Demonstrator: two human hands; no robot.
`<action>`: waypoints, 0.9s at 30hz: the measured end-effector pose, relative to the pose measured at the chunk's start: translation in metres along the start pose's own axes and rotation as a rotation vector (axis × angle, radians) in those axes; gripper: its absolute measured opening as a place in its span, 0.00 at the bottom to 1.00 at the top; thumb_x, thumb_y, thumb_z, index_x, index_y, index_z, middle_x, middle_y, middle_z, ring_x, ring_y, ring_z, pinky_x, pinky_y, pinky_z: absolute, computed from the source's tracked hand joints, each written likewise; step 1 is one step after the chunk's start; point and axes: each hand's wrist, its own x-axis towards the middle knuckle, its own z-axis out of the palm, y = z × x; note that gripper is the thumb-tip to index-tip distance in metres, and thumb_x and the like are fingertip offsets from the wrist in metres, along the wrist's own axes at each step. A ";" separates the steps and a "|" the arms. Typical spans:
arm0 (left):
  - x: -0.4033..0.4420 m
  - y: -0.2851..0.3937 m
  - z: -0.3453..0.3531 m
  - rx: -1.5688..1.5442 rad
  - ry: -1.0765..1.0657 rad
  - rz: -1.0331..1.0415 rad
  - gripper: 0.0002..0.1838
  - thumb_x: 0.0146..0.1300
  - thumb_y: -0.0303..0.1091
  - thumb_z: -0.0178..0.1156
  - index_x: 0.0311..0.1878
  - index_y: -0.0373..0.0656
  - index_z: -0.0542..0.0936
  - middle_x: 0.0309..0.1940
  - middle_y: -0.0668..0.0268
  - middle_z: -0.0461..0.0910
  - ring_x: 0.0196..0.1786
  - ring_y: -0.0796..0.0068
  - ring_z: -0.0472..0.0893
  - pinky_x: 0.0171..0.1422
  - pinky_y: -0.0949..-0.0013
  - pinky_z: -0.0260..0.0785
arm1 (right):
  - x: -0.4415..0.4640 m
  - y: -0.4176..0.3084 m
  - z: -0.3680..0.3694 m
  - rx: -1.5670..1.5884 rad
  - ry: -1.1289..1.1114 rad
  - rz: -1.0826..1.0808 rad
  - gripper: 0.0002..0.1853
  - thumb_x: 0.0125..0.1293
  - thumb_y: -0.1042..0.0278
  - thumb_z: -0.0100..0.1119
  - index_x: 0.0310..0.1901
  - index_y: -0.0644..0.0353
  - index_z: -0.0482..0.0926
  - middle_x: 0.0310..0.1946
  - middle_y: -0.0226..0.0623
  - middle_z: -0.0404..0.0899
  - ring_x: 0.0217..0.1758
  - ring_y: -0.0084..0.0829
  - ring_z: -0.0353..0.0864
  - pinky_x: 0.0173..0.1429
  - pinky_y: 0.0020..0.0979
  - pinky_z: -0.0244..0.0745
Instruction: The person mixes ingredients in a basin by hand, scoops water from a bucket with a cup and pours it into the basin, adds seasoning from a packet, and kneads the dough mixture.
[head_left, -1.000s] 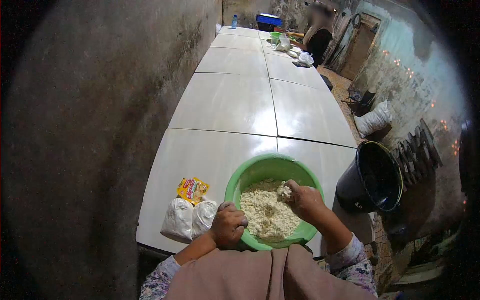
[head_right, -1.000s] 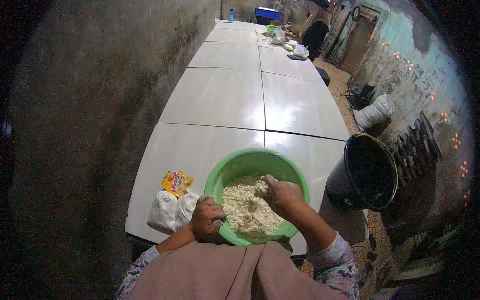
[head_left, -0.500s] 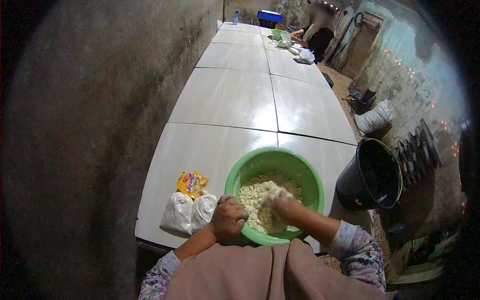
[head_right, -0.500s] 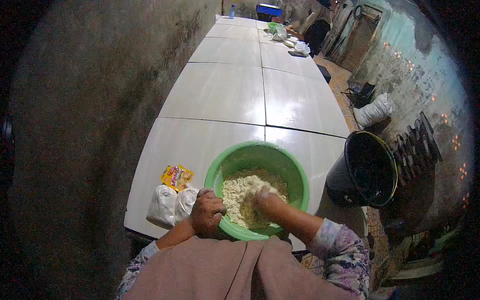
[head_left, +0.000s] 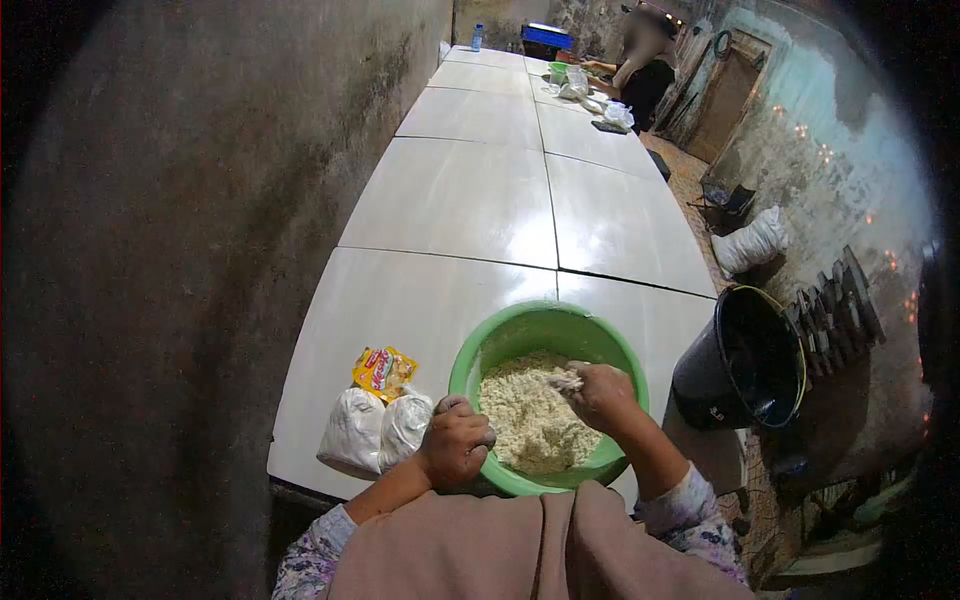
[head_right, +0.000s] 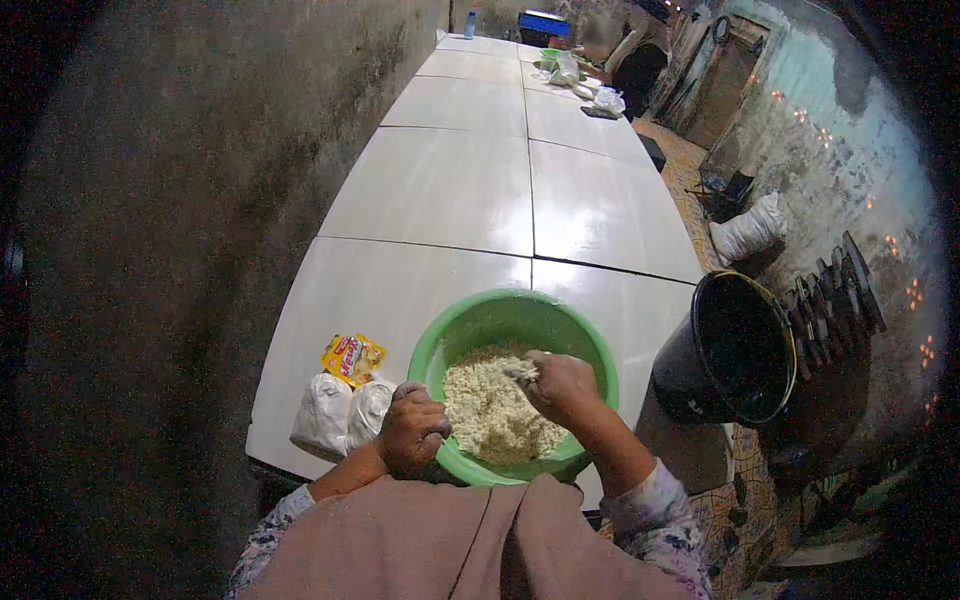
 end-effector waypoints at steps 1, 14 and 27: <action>0.001 0.000 -0.001 0.003 -0.008 -0.007 0.03 0.45 0.32 0.53 0.21 0.48 0.71 0.20 0.65 0.68 0.29 0.60 0.71 0.50 0.58 0.62 | 0.002 0.002 -0.007 0.056 -0.192 0.151 0.25 0.65 0.49 0.57 0.56 0.58 0.72 0.41 0.53 0.81 0.47 0.51 0.81 0.50 0.48 0.75; 0.004 0.008 -0.002 0.001 -0.038 -0.062 0.02 0.44 0.32 0.53 0.21 0.47 0.72 0.20 0.64 0.69 0.30 0.60 0.72 0.52 0.56 0.62 | -0.039 0.028 0.020 0.412 0.113 -0.025 0.21 0.59 0.79 0.58 0.55 0.57 0.72 0.39 0.53 0.80 0.41 0.54 0.80 0.46 0.45 0.75; 0.004 0.011 -0.004 0.024 -0.043 -0.077 0.03 0.45 0.33 0.52 0.22 0.46 0.72 0.21 0.64 0.70 0.31 0.59 0.72 0.56 0.55 0.62 | -0.029 0.023 0.011 0.190 -0.212 -0.086 0.24 0.58 0.72 0.60 0.58 0.56 0.71 0.43 0.55 0.79 0.47 0.54 0.79 0.52 0.49 0.72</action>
